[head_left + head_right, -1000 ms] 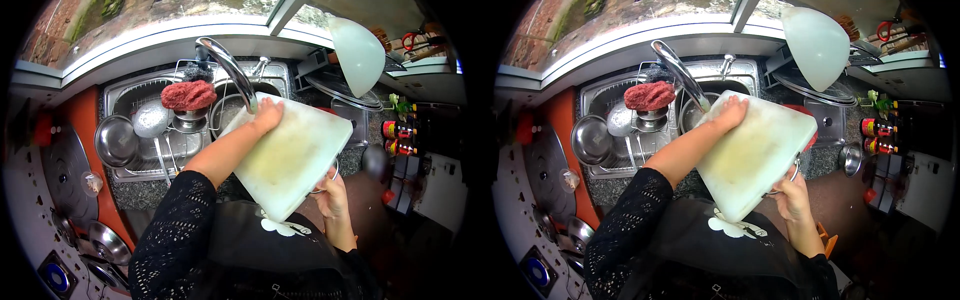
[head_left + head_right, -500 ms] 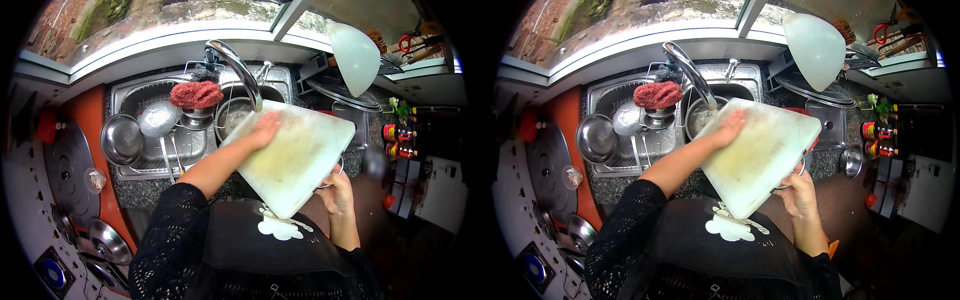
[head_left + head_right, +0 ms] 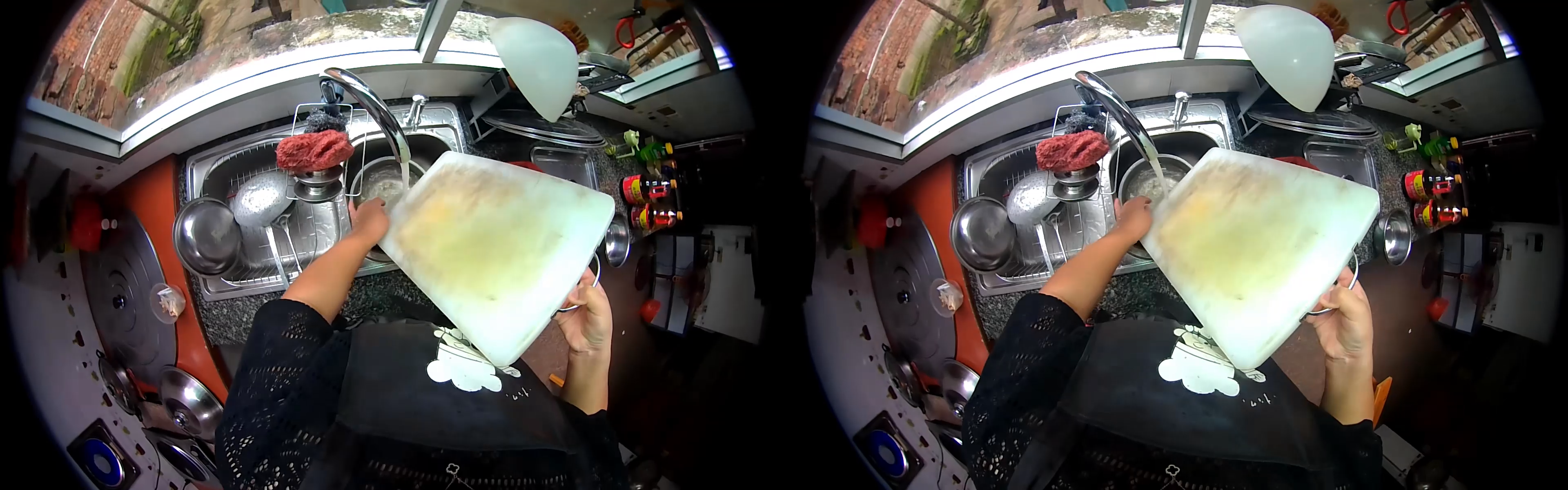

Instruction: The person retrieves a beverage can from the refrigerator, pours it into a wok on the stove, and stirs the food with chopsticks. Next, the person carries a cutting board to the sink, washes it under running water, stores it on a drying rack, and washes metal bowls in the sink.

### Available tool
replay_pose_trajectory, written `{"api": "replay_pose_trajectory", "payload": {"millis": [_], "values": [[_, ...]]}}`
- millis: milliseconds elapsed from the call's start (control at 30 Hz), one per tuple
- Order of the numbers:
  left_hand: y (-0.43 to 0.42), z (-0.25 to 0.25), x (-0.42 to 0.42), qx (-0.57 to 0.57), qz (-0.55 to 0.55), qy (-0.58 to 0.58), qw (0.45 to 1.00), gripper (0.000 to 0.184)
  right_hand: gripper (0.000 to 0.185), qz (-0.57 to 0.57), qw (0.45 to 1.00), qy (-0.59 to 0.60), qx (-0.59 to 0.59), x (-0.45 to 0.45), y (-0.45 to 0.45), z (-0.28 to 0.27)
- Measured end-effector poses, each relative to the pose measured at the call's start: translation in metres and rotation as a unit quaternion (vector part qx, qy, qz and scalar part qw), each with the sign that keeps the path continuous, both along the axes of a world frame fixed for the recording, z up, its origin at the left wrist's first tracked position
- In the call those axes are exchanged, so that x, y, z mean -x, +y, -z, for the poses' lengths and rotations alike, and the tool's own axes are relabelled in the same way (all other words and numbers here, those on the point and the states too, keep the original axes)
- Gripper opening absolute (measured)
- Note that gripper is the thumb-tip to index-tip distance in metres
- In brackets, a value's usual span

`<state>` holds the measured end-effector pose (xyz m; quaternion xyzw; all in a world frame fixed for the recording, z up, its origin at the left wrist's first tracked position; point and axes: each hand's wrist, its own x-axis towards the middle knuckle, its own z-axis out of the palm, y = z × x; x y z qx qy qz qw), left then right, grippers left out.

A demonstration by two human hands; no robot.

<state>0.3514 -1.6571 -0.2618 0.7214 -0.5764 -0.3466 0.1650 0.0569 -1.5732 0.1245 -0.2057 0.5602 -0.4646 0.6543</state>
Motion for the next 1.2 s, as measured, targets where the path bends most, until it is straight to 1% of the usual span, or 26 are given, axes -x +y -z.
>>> {"api": "replay_pose_trajectory", "payload": {"millis": [33, 133, 233, 333, 367, 467, 533, 567, 600, 667, 733, 767, 833, 867, 900, 933, 967, 1000, 1067, 1100, 1200], "values": [[0.004, 0.001, -0.002, 0.021, -0.003, 0.013, 1.000, 0.031, 0.051, 0.005, 1.000, 0.003, 0.000, -0.001, 0.004, -0.005], [0.009, -0.003, -0.007, 0.013, -0.039, 0.079, 0.996, 0.029, 0.050, -0.001, 1.000, 0.004, 0.014, 0.005, 0.014, -0.014], [0.015, -0.012, -0.020, 0.078, -0.045, 0.107, 0.990, 0.028, 0.048, 0.023, 1.000, 0.006, 0.015, 0.006, 0.023, -0.022], [0.015, -0.021, -0.036, 0.134, -0.096, 0.094, 0.982, 0.027, 0.047, 0.002, 1.000, -0.006, 0.021, 0.014, 0.032, -0.026], [0.013, -0.024, -0.041, 0.159, -0.129, 0.118, 0.972, 0.030, 0.046, -0.007, 1.000, -0.005, 0.016, 0.016, 0.033, -0.026], [-0.010, 0.031, -0.076, 0.090, -0.086, 0.009, 0.992, 0.034, 0.046, 0.023, 1.000, 0.006, 0.009, 0.012, 0.039, -0.032], [-0.013, 0.018, -0.078, 0.267, -0.134, 0.016, 0.954, 0.036, 0.045, -0.018, 1.000, -0.009, 0.024, 0.019, 0.042, -0.034], [-0.020, 0.013, -0.081, 0.325, -0.130, 0.006, 0.937, 0.036, 0.045, -0.038, 0.999, -0.016, 0.030, 0.021, 0.043, -0.034], [-0.028, 0.015, -0.086, 0.381, -0.125, -0.004, 0.916, 0.038, 0.045, -0.019, 0.999, -0.001, 0.025, 0.016, 0.043, -0.037], [-0.046, 0.038, -0.098, 0.391, -0.096, -0.077, 0.912, 0.038, 0.046, 0.020, 0.999, 0.033, 0.011, 0.004, 0.044, -0.042], [-0.053, 0.034, -0.097, 0.413, -0.143, 0.004, 0.899, 0.033, 0.047, -0.012, 1.000, 0.003, 0.020, 0.012, 0.046, -0.042], [-0.048, 0.033, -0.093, 0.359, -0.132, -0.053, 0.922, 0.035, 0.047, -0.029, 0.999, -0.014, 0.025, 0.013, 0.046, -0.042], [-0.035, 0.026, -0.070, 0.251, -0.208, -0.009, 0.945, 0.043, 0.046, 0.011, 1.000, -0.002, 0.008, -0.003, 0.042, -0.046], [-0.028, 0.002, -0.056, 0.212, -0.256, 0.066, 0.941, 0.048, 0.046, 0.030, 1.000, 0.004, 0.002, -0.009, 0.038, -0.049], [-0.020, -0.022, -0.042, 0.177, -0.309, 0.137, 0.924, 0.054, 0.043, 0.030, 0.999, -0.018, 0.001, -0.009, 0.035, -0.047], [-0.013, -0.020, -0.036, 0.138, -0.359, 0.188, 0.904, 0.053, 0.041, 0.030, 0.999, -0.040, -0.001, -0.007, 0.034, -0.043], [-0.004, -0.018, -0.034, 0.095, -0.372, 0.201, 0.901, 0.052, 0.039, 0.030, 0.998, -0.061, -0.005, -0.004, 0.034, -0.038], [0.006, -0.031, -0.033, 0.051, -0.385, 0.213, 0.897, 0.051, 0.039, 0.038, 0.996, -0.086, -0.003, 0.001, 0.035, -0.030], [0.021, -0.026, -0.030, 0.120, -0.394, 0.209, 0.887, 0.045, 0.039, 0.052, 0.989, -0.137, 0.000, 0.012, 0.034, -0.015], [0.028, -0.021, -0.029, 0.155, -0.398, 0.206, 0.880, 0.042, 0.037, 0.061, 0.989, -0.134, -0.003, 0.010, 0.032, -0.014], [0.042, -0.004, -0.023, 0.197, -0.317, 0.265, 0.889, 0.035, 0.031, 0.087, 0.990, -0.112, -0.015, -0.003, 0.023, -0.017]]}}
